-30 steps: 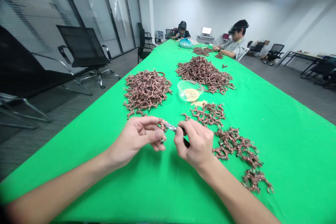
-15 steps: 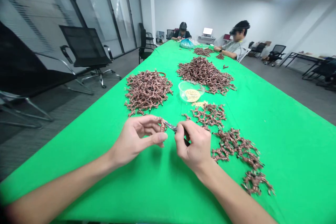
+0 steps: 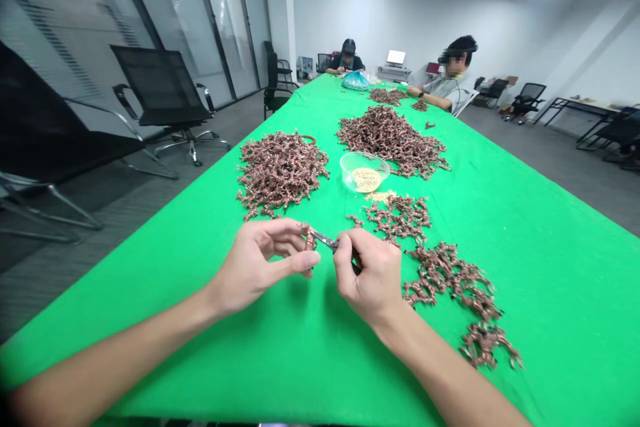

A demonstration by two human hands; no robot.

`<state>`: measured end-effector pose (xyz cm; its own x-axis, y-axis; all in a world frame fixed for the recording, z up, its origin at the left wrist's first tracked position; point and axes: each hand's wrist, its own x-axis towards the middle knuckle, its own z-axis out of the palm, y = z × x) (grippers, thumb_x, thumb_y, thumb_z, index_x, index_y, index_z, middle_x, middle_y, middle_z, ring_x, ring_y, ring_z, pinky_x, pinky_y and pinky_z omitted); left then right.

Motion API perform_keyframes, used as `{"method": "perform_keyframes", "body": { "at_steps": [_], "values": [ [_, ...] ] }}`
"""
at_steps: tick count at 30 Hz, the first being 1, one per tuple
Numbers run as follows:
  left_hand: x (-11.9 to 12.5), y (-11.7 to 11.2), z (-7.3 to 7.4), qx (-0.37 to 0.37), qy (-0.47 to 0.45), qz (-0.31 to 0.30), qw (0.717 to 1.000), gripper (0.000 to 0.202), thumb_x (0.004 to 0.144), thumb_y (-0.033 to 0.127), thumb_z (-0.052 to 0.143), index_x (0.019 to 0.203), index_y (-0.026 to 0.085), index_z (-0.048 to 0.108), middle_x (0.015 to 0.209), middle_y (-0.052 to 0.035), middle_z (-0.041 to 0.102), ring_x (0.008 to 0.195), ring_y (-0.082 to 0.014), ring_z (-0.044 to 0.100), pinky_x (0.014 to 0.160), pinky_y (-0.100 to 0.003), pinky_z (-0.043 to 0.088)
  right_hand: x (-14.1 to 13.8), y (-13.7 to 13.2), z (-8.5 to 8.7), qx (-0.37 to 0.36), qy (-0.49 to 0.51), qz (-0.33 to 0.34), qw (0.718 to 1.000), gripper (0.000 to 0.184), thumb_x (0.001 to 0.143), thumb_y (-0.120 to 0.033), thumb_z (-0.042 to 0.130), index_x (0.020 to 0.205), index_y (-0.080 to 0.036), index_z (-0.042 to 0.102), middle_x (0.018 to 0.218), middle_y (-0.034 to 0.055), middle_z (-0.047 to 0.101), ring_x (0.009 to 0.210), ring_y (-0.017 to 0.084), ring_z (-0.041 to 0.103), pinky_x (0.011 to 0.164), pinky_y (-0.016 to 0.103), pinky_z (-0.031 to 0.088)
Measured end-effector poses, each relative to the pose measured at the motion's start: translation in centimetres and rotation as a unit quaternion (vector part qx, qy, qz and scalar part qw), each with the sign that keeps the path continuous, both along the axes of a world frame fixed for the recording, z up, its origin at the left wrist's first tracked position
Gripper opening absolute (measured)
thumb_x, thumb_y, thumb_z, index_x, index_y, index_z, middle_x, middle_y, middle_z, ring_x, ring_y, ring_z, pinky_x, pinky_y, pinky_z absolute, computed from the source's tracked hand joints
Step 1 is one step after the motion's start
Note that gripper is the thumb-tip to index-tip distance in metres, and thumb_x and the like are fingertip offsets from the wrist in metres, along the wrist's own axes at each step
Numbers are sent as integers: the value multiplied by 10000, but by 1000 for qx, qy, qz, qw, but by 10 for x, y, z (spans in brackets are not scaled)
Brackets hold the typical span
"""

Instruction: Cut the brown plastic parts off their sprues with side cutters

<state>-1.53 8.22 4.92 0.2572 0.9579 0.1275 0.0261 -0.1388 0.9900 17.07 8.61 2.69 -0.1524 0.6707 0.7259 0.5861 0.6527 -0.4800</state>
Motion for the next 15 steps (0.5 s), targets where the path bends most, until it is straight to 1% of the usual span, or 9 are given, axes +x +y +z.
{"method": "perform_keyframes", "body": {
  "at_steps": [3,5,8,11,13,14,15],
  "values": [
    [0,-1,-2,101,70,40,992,343,730,353,823,967,149,682,732,-24,732,643,-158,685,632,-283,576,-2,-2,-1,-67,33,22,997,334,974,-253,463,673,-177,587,533,-41,452,451,98,403,479,255,285],
    [0,0,-4,183,116,66,974,332,737,346,820,981,156,700,722,-20,733,652,-158,682,672,-298,571,-3,-2,-3,-130,67,39,988,383,992,-297,442,654,-175,575,531,-40,441,464,101,391,482,255,274],
    [-3,3,-7,292,184,100,933,341,738,340,821,1014,166,725,812,-45,739,727,-180,683,717,-336,561,-4,-3,-4,-214,114,50,969,457,1004,-387,424,629,-170,568,537,-27,439,495,112,390,491,259,262],
    [-8,8,-9,380,249,132,881,325,763,316,800,1061,203,739,953,-74,724,851,-211,675,766,-379,557,-5,-3,-4,-282,147,69,946,511,989,-473,434,596,-169,553,522,-25,423,492,113,364,481,262,241],
    [-10,10,-10,428,268,146,851,287,784,270,780,1065,229,746,1053,-88,708,960,-234,662,825,-412,553,-6,-3,-3,-322,167,85,928,524,972,-512,454,586,-170,546,508,-29,412,475,108,339,466,261,226],
    [-10,11,-10,443,268,149,843,270,793,244,769,1062,240,749,1100,-93,699,1012,-242,651,855,-428,549,-6,-3,-3,-337,178,91,920,527,964,-525,465,582,-170,540,506,-30,412,470,106,334,461,259,224],
    [-10,12,-10,447,259,151,843,257,799,220,761,1055,247,752,1138,-96,690,1055,-247,641,881,-438,545,-6,-3,-2,-346,188,96,914,527,957,-533,476,578,-171,534,507,-30,414,468,104,335,458,257,226]
  ]
}}
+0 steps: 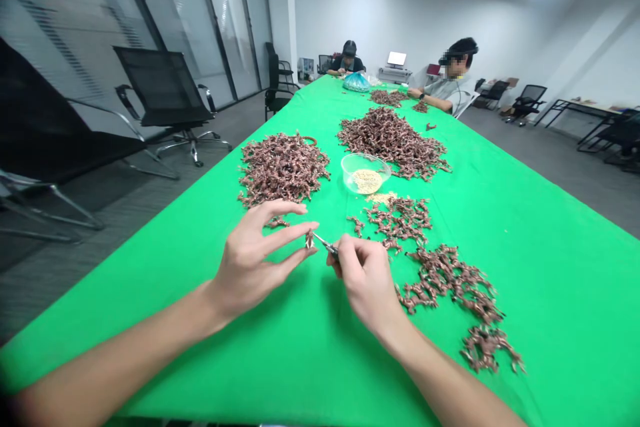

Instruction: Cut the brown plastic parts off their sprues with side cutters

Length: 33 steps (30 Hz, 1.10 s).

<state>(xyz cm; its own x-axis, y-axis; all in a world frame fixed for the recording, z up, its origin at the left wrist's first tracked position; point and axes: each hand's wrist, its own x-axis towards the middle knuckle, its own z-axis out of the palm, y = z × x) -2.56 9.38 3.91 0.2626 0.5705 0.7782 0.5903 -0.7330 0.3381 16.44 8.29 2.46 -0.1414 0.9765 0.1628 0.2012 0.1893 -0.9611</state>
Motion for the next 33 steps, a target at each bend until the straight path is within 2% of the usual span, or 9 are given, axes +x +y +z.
{"method": "perform_keyframes", "body": {
  "at_steps": [2,4,5,7,9,10,13,24,33],
  "values": [
    [1,1,1,-44,-43,-20,998,285,784,204,776,1063,252,749,1178,-94,678,1094,-245,635,923,-444,541,0,0,0,-3,10,-1,1000,527,950,-536,492,572,-171,524,508,-31,415,466,101,337,457,254,228],
    [2,1,2,-161,-120,-65,977,415,755,226,807,1157,242,707,1173,-92,688,1065,-233,665,936,-432,553,0,0,0,15,3,-9,1000,522,959,-519,487,574,-170,531,504,-32,411,467,101,336,458,254,227],
    [2,2,3,-236,-163,-95,953,485,754,246,809,1218,228,670,1150,-95,702,1032,-228,687,925,-424,566,1,0,0,31,-7,-18,999,517,967,-506,480,580,-168,541,504,-32,412,469,103,336,460,256,226],
    [2,3,3,-370,-232,-150,887,532,784,275,783,1281,186,617,1093,-105,733,971,-224,721,886,-400,593,2,1,-1,66,-25,-37,997,503,986,-476,459,603,-166,561,515,-27,429,481,108,346,469,259,234],
    [1,5,3,-436,-264,-184,841,430,804,273,763,1205,156,660,1053,-107,755,962,-223,731,873,-369,602,4,2,-2,95,-37,-50,994,482,999,-447,448,627,-166,573,539,-19,460,501,114,371,485,261,256],
    [1,5,3,-443,-268,-190,834,369,800,266,767,1142,151,691,1050,-102,760,972,-221,730,883,-354,599,4,2,-2,106,-40,-51,992,472,1003,-433,444,635,-168,575,553,-15,475,513,118,387,496,262,269],
    [1,5,2,-416,-265,-186,850,275,781,234,784,1040,157,733,1037,-78,772,971,-203,730,904,-322,591,4,2,-2,127,-47,-43,990,448,1010,-397,437,655,-170,588,576,-10,504,535,124,426,517,262,296],
    [2,0,0,-276,-203,-78,936,233,811,227,762,1043,216,743,1024,-23,772,948,-181,727,907,-312,579,3,-3,0,148,-68,-30,986,427,1012,-358,429,669,-169,599,550,-24,497,484,108,402,484,261,271],
    [0,3,2,-235,-183,-62,953,202,811,221,764,1006,208,714,1001,-17,751,951,-169,702,891,-297,553,4,-3,-2,127,-44,-24,991,441,1016,-386,455,650,-179,586,554,-21,515,487,112,420,484,259,284]
  ]
}}
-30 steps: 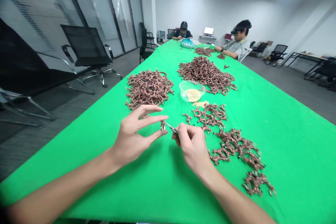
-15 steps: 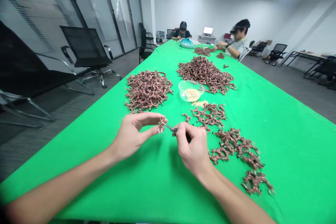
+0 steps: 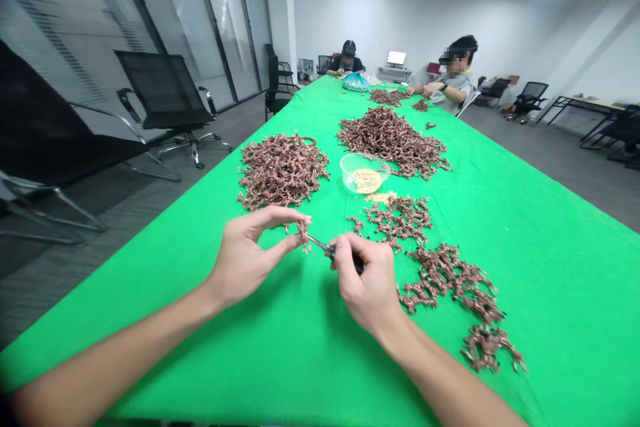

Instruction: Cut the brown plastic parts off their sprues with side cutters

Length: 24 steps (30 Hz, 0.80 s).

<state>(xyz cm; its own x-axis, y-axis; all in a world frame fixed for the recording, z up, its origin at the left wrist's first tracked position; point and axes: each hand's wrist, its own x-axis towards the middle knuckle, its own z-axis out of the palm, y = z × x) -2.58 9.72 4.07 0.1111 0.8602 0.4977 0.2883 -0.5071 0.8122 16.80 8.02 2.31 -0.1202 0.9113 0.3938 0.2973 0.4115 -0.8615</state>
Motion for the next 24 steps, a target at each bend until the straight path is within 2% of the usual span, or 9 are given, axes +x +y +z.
{"method": "perform_keyframes", "body": {
  "at_steps": [6,11,15,19,24],
  "values": [
    [1,-1,3,4,-27,-1,1000,139,814,240,762,879,183,653,885,-13,715,850,-156,691,837,-291,561,4,3,2,26,21,-41,999,402,1013,-405,469,714,-179,613,649,6,576,579,140,496,538,268,346],
    [3,-3,3,2,-33,27,999,156,805,251,768,864,178,643,886,-26,723,839,-165,703,789,-285,584,11,7,3,57,10,-88,994,360,1010,-413,472,798,-177,641,632,-4,540,532,134,446,492,270,306],
    [4,-4,1,8,-32,44,998,171,787,240,781,818,178,625,849,-20,725,812,-165,713,769,-279,596,6,5,3,26,17,-31,999,401,1026,-433,439,774,-176,617,665,13,573,579,142,488,543,271,356],
    [5,-6,-1,18,-26,39,999,179,776,228,787,762,178,616,848,-18,731,804,-163,715,787,-286,605,-4,-1,4,-53,49,47,996,455,1032,-484,414,750,-171,586,649,14,573,566,136,526,504,249,364],
    [5,-7,-3,29,-15,19,999,148,781,215,781,756,172,641,856,-21,726,797,-153,708,781,-273,606,-10,-8,3,-151,123,107,975,453,1014,-550,421,898,-154,609,732,35,619,565,144,579,449,230,400]
  ]
}}
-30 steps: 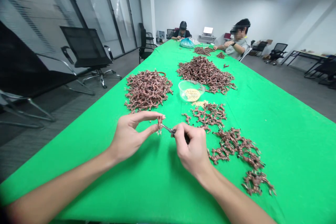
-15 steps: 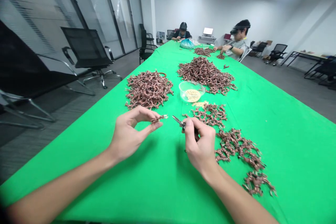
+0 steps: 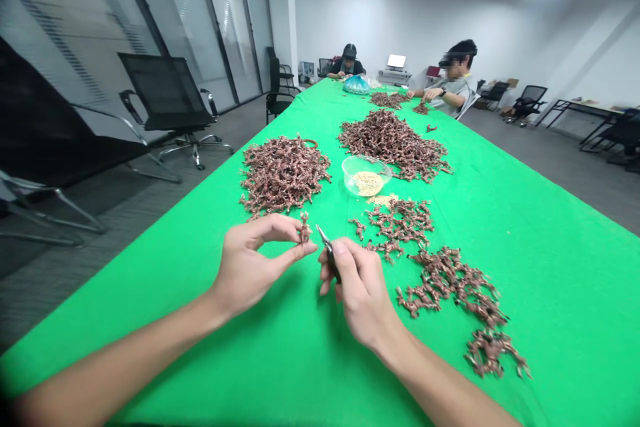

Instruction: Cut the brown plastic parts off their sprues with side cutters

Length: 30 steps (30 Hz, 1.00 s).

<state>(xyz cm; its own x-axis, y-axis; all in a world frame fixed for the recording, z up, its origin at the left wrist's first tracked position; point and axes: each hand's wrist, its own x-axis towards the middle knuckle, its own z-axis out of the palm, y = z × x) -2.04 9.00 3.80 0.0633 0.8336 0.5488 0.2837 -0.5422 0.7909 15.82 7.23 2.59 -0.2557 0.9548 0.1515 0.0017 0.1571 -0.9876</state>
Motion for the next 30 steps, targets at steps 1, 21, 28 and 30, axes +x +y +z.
{"method": "perform_keyframes", "body": {
  "at_steps": [1,21,28,30],
  "values": [
    [0,0,0,2,4,-3,1000,129,788,206,772,764,172,651,862,-23,728,805,-153,709,784,-271,604,0,-1,0,-15,8,6,1000,459,1009,-560,427,910,-150,609,735,38,624,562,146,584,436,227,399],
    [-3,3,0,75,67,-1,995,117,833,124,697,748,202,712,840,-13,761,823,-163,720,815,-290,581,0,-4,2,-58,-5,23,998,525,986,-595,439,854,-127,637,566,7,576,408,123,514,362,203,350],
    [-2,3,-3,38,37,-1,999,82,821,152,713,754,198,725,839,-22,771,781,-172,732,773,-294,616,1,-3,-1,-23,-54,1,998,556,993,-622,412,783,-153,622,532,-11,519,418,118,449,393,224,318],
    [-1,2,-5,7,16,-1,1000,37,807,182,737,776,192,722,842,-23,772,762,-175,738,765,-299,631,1,-3,-2,2,-76,-7,997,556,1007,-610,389,752,-164,601,533,-11,511,436,118,445,412,231,309]
  ]
}}
